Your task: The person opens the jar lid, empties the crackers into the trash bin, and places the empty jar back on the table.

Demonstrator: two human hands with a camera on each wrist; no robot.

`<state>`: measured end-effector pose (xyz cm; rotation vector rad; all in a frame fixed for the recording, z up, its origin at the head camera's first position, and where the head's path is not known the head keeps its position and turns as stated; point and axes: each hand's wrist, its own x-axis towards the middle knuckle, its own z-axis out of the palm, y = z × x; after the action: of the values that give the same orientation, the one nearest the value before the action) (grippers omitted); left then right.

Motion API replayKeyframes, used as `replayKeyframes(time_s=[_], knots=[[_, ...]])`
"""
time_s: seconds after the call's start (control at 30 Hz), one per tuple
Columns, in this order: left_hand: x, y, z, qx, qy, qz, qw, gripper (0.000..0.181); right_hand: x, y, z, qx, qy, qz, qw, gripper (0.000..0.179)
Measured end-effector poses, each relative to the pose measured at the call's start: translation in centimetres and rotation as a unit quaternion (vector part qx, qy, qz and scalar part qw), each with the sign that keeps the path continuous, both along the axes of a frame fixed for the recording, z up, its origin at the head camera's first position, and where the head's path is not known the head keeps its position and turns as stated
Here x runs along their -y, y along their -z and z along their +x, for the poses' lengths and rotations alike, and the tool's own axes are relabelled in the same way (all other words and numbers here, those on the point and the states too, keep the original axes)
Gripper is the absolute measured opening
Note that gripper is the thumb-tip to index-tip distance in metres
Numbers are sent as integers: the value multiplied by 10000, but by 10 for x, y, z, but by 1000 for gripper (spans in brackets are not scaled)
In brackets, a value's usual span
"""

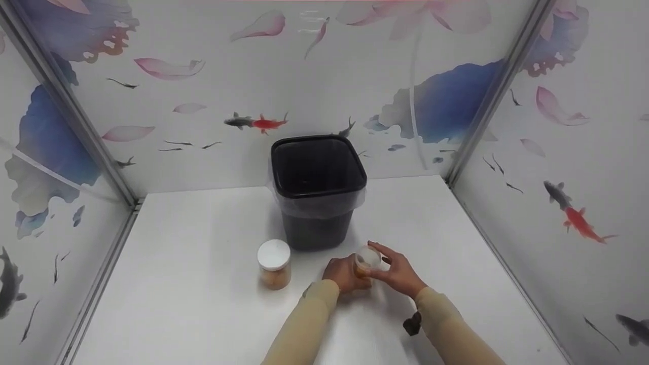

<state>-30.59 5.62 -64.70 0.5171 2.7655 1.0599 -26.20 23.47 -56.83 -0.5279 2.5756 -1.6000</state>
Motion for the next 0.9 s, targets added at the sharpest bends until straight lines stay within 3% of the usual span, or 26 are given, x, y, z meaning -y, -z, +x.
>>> replayKeyframes(time_s=[0.27, 0.37, 0.47, 0.67, 0.9], knots=[[0, -3, 2, 98, -17, 57, 9999, 61, -21, 18, -29, 28, -940, 414, 9947, 70], [1, -3, 1, 95, -43, 50, 9999, 61, -23, 17, -32, 39, -1018, 539, 9933, 72], [1, -2, 0, 103, -50, -3, 9999, 63, -19, 18, -28, 27, -762, 573, 9954, 74], [0, -4, 0, 187, -98, -154, 9997, 64, -2, 21, -16, 5, 116, 93, 9999, 76], [0, -5, 3, 111, -119, -259, 9995, 64, -2, 33, -15, -95, 530, -26, 9985, 74]])
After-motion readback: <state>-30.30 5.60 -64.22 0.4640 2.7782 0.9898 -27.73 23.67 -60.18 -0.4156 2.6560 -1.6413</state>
